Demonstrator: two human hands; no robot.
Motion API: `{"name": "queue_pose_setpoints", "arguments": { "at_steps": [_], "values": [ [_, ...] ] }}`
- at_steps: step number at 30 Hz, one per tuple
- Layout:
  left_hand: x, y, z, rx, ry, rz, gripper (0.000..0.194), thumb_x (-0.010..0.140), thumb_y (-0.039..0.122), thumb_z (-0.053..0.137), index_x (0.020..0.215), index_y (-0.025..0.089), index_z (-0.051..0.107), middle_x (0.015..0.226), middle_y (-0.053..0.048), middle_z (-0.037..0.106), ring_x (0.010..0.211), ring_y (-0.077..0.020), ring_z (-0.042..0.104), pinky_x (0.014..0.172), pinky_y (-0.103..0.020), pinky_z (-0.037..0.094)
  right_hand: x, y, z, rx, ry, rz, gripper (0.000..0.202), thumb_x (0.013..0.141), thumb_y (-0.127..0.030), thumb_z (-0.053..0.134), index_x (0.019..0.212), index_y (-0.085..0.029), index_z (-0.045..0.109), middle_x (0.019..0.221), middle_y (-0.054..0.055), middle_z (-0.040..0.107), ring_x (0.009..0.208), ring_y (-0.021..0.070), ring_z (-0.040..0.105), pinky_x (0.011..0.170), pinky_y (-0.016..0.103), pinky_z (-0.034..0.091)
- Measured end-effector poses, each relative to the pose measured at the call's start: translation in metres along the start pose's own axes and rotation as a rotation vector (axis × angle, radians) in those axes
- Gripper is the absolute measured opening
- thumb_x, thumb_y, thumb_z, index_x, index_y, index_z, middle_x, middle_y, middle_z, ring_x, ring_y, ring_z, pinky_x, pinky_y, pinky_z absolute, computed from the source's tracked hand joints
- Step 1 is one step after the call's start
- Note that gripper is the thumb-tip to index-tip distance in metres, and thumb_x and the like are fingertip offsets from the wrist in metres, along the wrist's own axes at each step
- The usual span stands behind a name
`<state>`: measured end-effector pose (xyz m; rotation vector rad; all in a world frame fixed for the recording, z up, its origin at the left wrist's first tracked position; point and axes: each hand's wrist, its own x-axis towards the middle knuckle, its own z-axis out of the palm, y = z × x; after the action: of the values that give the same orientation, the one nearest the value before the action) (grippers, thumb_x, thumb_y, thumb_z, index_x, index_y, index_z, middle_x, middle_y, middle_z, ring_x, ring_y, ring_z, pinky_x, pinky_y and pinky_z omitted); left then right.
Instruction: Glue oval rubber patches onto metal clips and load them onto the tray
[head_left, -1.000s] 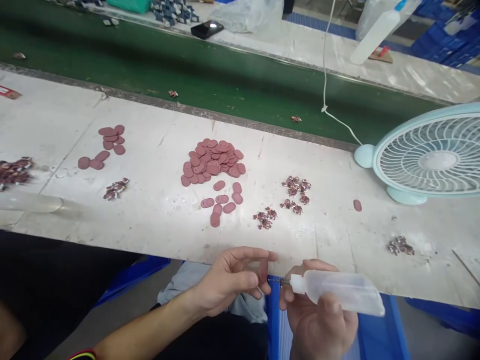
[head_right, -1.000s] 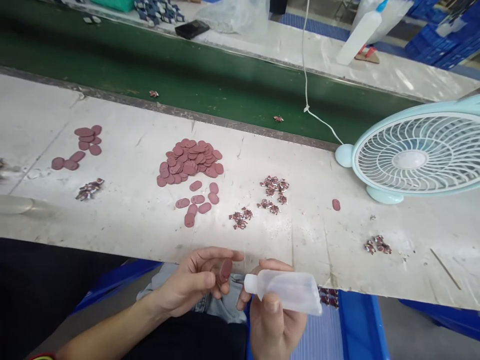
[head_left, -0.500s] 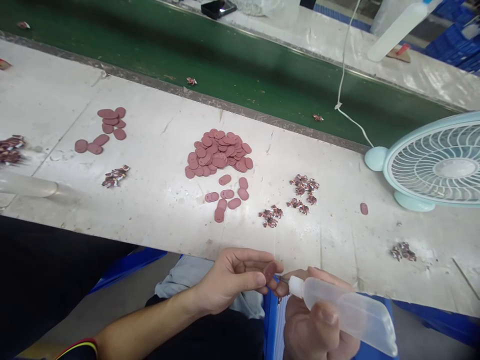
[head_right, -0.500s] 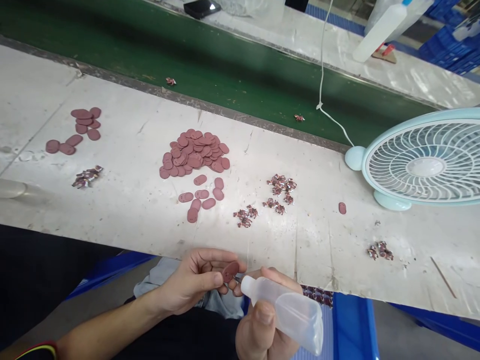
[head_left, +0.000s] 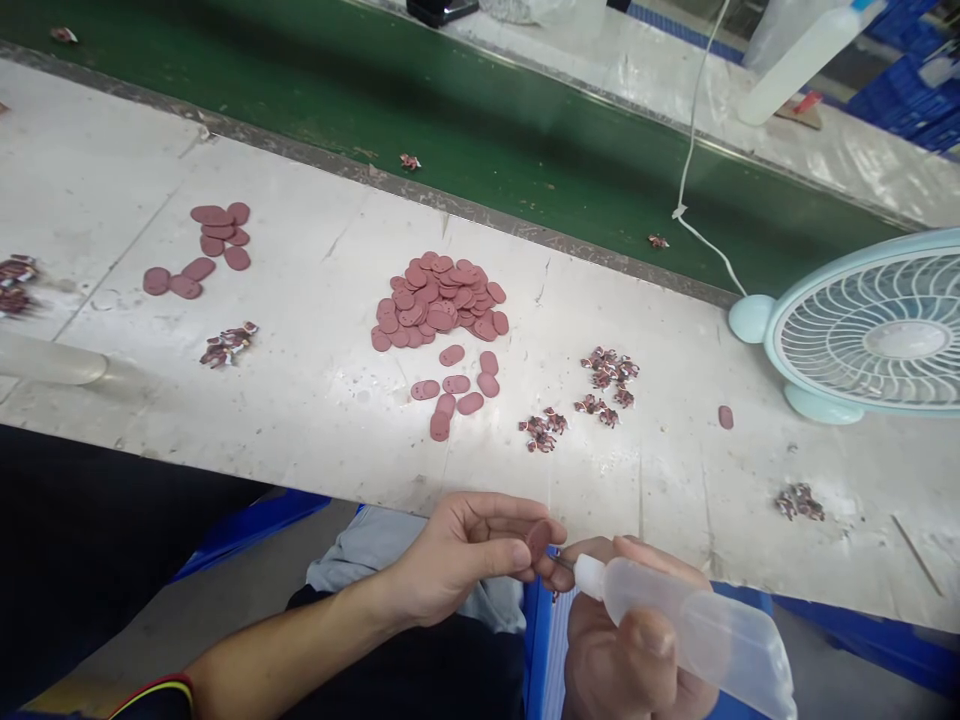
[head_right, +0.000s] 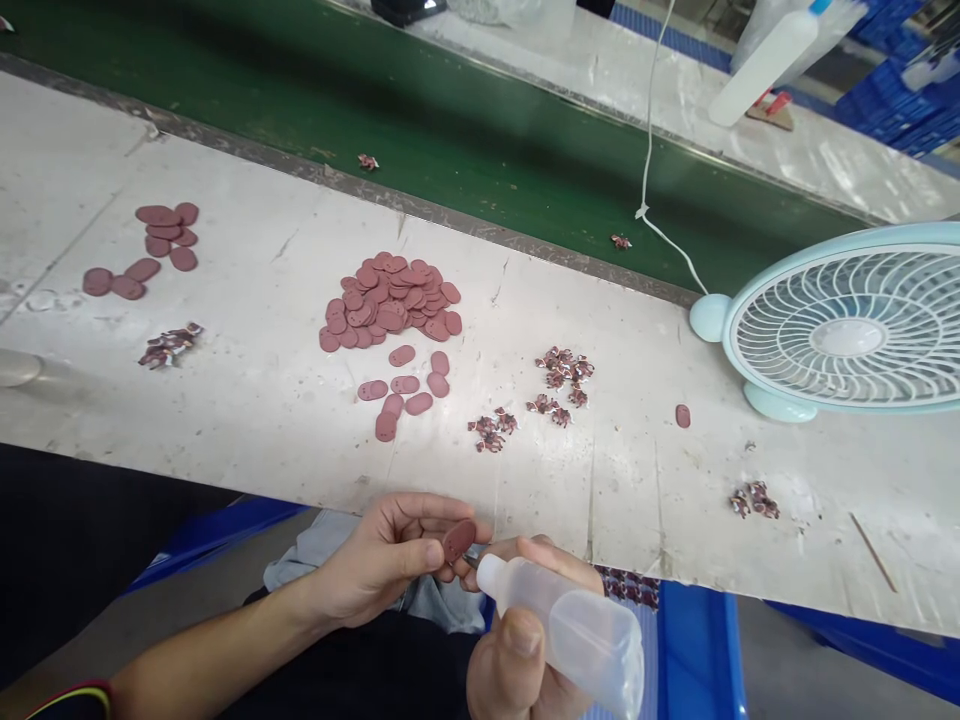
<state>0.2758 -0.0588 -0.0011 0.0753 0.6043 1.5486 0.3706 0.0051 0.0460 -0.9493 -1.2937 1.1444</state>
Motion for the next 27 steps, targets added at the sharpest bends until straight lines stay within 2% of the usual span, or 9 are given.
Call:
{"name": "queue_pose_setpoints", "arguments": {
  "at_steps": [3,7,13,21,24,27],
  "values": [
    [-0.001,0.001,0.0,0.011,0.004,0.0,0.034,0.078,0.024,0.081,0.111,0.019,0.075,0.103,-0.011,0.078,0.08,-0.019,0.076,0.071,-0.023,0.054,0.0,0.001,0.0,0.006,-0.031,-0.012,0.022,0.084,-0.037,0.064,0.096,-0.02,0.069,0.059,0.0,0.064,0.048,0.0208,0.058,0.044,0.036,0.047],
    [-0.003,0.003,-0.001,0.024,0.026,-0.019,0.034,0.078,0.024,0.081,0.111,0.019,0.075,0.107,-0.012,0.078,0.082,-0.0184,0.076,0.072,-0.023,0.054,0.0,0.001,-0.005,0.062,-0.065,0.053,0.023,0.088,-0.037,0.056,0.099,-0.021,0.066,0.067,0.001,0.067,0.05,0.0199,0.06,0.043,0.034,0.048],
    [-0.002,0.004,-0.001,0.029,0.025,-0.02,0.035,0.078,0.026,0.081,0.111,0.02,0.075,0.109,-0.012,0.078,0.083,-0.0187,0.075,0.073,-0.023,0.054,0.0,-0.001,-0.007,0.065,-0.042,0.062,0.021,0.085,-0.033,0.055,0.098,-0.021,0.067,0.067,0.001,0.066,0.05,0.0204,0.06,0.043,0.033,0.049],
    [-0.001,0.003,0.0,0.03,0.017,0.014,0.034,0.078,0.024,0.081,0.111,0.021,0.076,0.107,-0.009,0.078,0.079,-0.0157,0.073,0.078,-0.029,0.057,-0.002,-0.004,0.0,-0.057,-0.035,0.054,0.018,0.085,-0.035,0.059,0.097,-0.024,0.068,0.063,-0.001,0.065,0.053,0.0218,0.06,0.049,0.036,0.048],
    [-0.001,0.004,0.0,0.037,0.027,0.011,0.034,0.078,0.024,0.081,0.111,0.021,0.076,0.107,-0.01,0.078,0.083,-0.0165,0.074,0.076,-0.025,0.056,0.008,-0.002,-0.016,0.095,-0.127,0.198,0.019,0.087,-0.038,0.057,0.099,-0.025,0.066,0.067,0.0,0.066,0.055,0.0206,0.062,0.047,0.034,0.051],
    [-0.002,0.008,0.0,0.046,0.053,0.006,0.032,0.078,0.024,0.081,0.11,0.021,0.076,0.109,-0.01,0.078,0.085,-0.0165,0.075,0.074,-0.022,0.055,0.041,0.011,-0.051,0.576,-0.154,0.552,0.028,0.087,-0.041,0.057,0.106,-0.021,0.061,0.075,0.002,0.062,0.063,0.0179,0.062,0.046,0.029,0.055]
  ]
}}
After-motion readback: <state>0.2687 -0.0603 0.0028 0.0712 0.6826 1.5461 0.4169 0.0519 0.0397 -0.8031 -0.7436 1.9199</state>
